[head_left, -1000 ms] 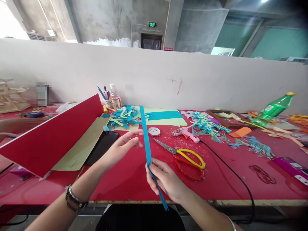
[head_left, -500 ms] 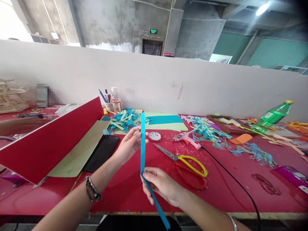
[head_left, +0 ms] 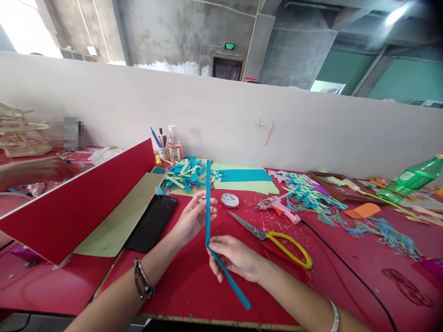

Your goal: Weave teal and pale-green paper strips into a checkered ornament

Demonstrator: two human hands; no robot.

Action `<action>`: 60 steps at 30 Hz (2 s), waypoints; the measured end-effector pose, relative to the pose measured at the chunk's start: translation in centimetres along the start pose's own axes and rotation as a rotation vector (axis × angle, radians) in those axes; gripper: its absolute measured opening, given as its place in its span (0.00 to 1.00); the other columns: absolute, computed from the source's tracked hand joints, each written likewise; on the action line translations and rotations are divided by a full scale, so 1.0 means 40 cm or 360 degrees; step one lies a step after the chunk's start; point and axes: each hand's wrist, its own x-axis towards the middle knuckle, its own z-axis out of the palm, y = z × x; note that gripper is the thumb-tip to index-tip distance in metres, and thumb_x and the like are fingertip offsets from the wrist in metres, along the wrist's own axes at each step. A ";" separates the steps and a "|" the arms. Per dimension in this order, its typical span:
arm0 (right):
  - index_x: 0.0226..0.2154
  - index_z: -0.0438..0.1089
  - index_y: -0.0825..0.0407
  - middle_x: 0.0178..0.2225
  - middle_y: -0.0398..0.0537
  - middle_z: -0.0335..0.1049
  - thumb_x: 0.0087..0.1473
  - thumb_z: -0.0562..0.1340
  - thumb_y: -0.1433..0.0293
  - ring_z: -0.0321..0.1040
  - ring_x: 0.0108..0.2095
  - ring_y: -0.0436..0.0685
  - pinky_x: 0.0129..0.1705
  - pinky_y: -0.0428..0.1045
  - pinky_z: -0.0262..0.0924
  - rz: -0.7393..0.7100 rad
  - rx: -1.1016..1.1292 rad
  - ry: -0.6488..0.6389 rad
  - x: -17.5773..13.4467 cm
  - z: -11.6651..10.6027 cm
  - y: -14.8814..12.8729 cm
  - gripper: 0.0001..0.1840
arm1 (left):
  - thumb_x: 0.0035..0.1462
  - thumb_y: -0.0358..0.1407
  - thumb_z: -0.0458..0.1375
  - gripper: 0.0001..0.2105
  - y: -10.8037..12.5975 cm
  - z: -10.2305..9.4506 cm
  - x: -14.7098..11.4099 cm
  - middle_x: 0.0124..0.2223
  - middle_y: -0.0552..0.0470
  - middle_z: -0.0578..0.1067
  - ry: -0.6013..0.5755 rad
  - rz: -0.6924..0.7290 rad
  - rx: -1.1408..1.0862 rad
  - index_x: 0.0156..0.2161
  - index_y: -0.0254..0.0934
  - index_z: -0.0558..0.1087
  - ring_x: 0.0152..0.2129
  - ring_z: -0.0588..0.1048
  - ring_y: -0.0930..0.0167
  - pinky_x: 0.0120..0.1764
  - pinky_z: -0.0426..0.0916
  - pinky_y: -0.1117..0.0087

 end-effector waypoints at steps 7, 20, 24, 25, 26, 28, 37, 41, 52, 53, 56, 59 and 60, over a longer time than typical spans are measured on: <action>0.24 0.59 0.55 0.14 0.40 0.66 0.43 0.60 0.56 0.61 0.13 0.46 0.17 0.42 0.53 -0.0012 -0.0008 0.0004 0.022 -0.030 -0.005 0.18 | 0.50 0.41 0.57 0.15 -0.002 -0.020 0.015 0.26 0.57 0.70 0.0124 0.0127 0.0367 0.42 0.34 0.69 0.22 0.70 0.78 0.28 0.63 0.79; 0.34 0.60 0.49 0.30 0.41 0.61 0.48 0.58 0.55 0.57 0.26 0.46 0.26 0.44 0.51 -0.0995 -0.0369 0.0644 -0.025 -0.107 -0.085 0.17 | 0.42 0.45 0.62 0.16 -0.058 0.027 -0.024 0.21 0.51 0.74 -0.0364 -0.0354 0.0864 0.28 0.31 0.68 0.15 0.72 0.74 0.22 0.65 0.75; 0.31 0.59 0.50 0.27 0.40 0.63 0.46 0.60 0.57 0.56 0.23 0.46 0.25 0.44 0.51 -0.0990 -0.0360 0.0737 -0.024 -0.110 -0.087 0.16 | 0.42 0.46 0.62 0.18 -0.078 0.031 -0.037 0.22 0.50 0.75 -0.0539 -0.0564 0.0852 0.29 0.31 0.68 0.16 0.73 0.73 0.21 0.66 0.75; 0.31 0.59 0.50 0.27 0.40 0.64 0.46 0.60 0.57 0.57 0.24 0.47 0.25 0.44 0.52 -0.0972 -0.0361 0.0728 -0.022 -0.109 -0.085 0.15 | 0.42 0.46 0.62 0.18 -0.080 0.030 -0.039 0.21 0.51 0.75 -0.0559 -0.0595 0.0857 0.29 0.31 0.67 0.15 0.73 0.73 0.21 0.66 0.75; 0.30 0.59 0.50 0.26 0.41 0.64 0.47 0.60 0.58 0.58 0.24 0.47 0.26 0.44 0.53 -0.0955 -0.0353 0.0720 -0.021 -0.108 -0.083 0.15 | 0.42 0.46 0.62 0.18 -0.081 0.029 -0.040 0.21 0.51 0.75 -0.0570 -0.0613 0.0865 0.30 0.31 0.67 0.15 0.72 0.74 0.21 0.66 0.75; 0.29 0.59 0.51 0.24 0.40 0.65 0.47 0.60 0.59 0.58 0.23 0.47 0.26 0.44 0.53 -0.0930 -0.0299 0.0719 -0.017 -0.107 -0.076 0.14 | 0.42 0.47 0.61 0.19 -0.082 0.026 -0.041 0.21 0.51 0.74 -0.0583 -0.0616 0.0875 0.30 0.31 0.66 0.14 0.72 0.74 0.20 0.66 0.75; 0.24 0.59 0.51 0.22 0.40 0.63 0.48 0.58 0.57 0.60 0.24 0.48 0.27 0.45 0.56 -0.0816 -0.0478 0.0751 -0.007 -0.082 -0.047 0.15 | 0.45 0.52 0.55 0.20 -0.070 0.033 -0.023 0.20 0.55 0.69 -0.0144 -0.0179 0.1067 0.26 0.34 0.65 0.15 0.68 0.76 0.22 0.64 0.74; 0.23 0.60 0.52 0.21 0.40 0.63 0.48 0.58 0.58 0.61 0.22 0.48 0.25 0.45 0.58 -0.0704 -0.0619 0.0630 -0.001 -0.055 -0.033 0.15 | 0.48 0.48 0.55 0.16 -0.061 0.027 -0.012 0.19 0.58 0.66 0.0015 -0.0033 0.1095 0.26 0.35 0.64 0.15 0.66 0.77 0.22 0.61 0.76; 0.26 0.62 0.52 0.21 0.39 0.63 0.49 0.57 0.58 0.62 0.21 0.48 0.26 0.47 0.61 -0.0615 -0.0362 0.0551 0.004 -0.060 -0.021 0.13 | 0.53 0.43 0.52 0.13 -0.053 0.015 -0.018 0.19 0.59 0.65 -0.0048 -0.0071 0.1160 0.26 0.35 0.65 0.18 0.66 0.76 0.27 0.61 0.75; 0.26 0.61 0.52 0.21 0.39 0.63 0.49 0.56 0.58 0.61 0.20 0.48 0.26 0.47 0.61 -0.0600 -0.0363 0.0550 0.006 -0.063 -0.020 0.13 | 0.53 0.43 0.51 0.13 -0.054 0.014 -0.017 0.19 0.58 0.65 -0.0050 -0.0069 0.1215 0.25 0.35 0.65 0.18 0.66 0.76 0.27 0.61 0.75; 0.22 0.60 0.52 0.19 0.39 0.60 0.49 0.55 0.58 0.59 0.19 0.48 0.23 0.46 0.57 -0.0608 -0.0535 0.0647 0.011 -0.074 -0.019 0.15 | 0.52 0.42 0.51 0.13 -0.058 0.012 -0.012 0.19 0.57 0.65 -0.0039 -0.0038 0.1340 0.23 0.35 0.65 0.19 0.65 0.75 0.27 0.59 0.75; 0.19 0.56 0.51 0.16 0.37 0.51 0.50 0.54 0.58 0.52 0.18 0.46 0.20 0.44 0.49 -0.0687 -0.0721 0.0809 0.019 -0.085 -0.022 0.17 | 0.51 0.43 0.51 0.14 -0.064 0.010 -0.008 0.19 0.58 0.63 -0.0012 0.0006 0.1385 0.21 0.35 0.64 0.19 0.63 0.76 0.25 0.57 0.75; 0.18 0.55 0.51 0.16 0.36 0.49 0.50 0.55 0.58 0.50 0.17 0.46 0.20 0.44 0.47 -0.0707 -0.0741 0.0838 0.021 -0.088 -0.024 0.17 | 0.51 0.43 0.51 0.15 -0.066 0.009 -0.007 0.19 0.58 0.62 0.0001 0.0022 0.1400 0.21 0.35 0.63 0.19 0.62 0.76 0.25 0.56 0.75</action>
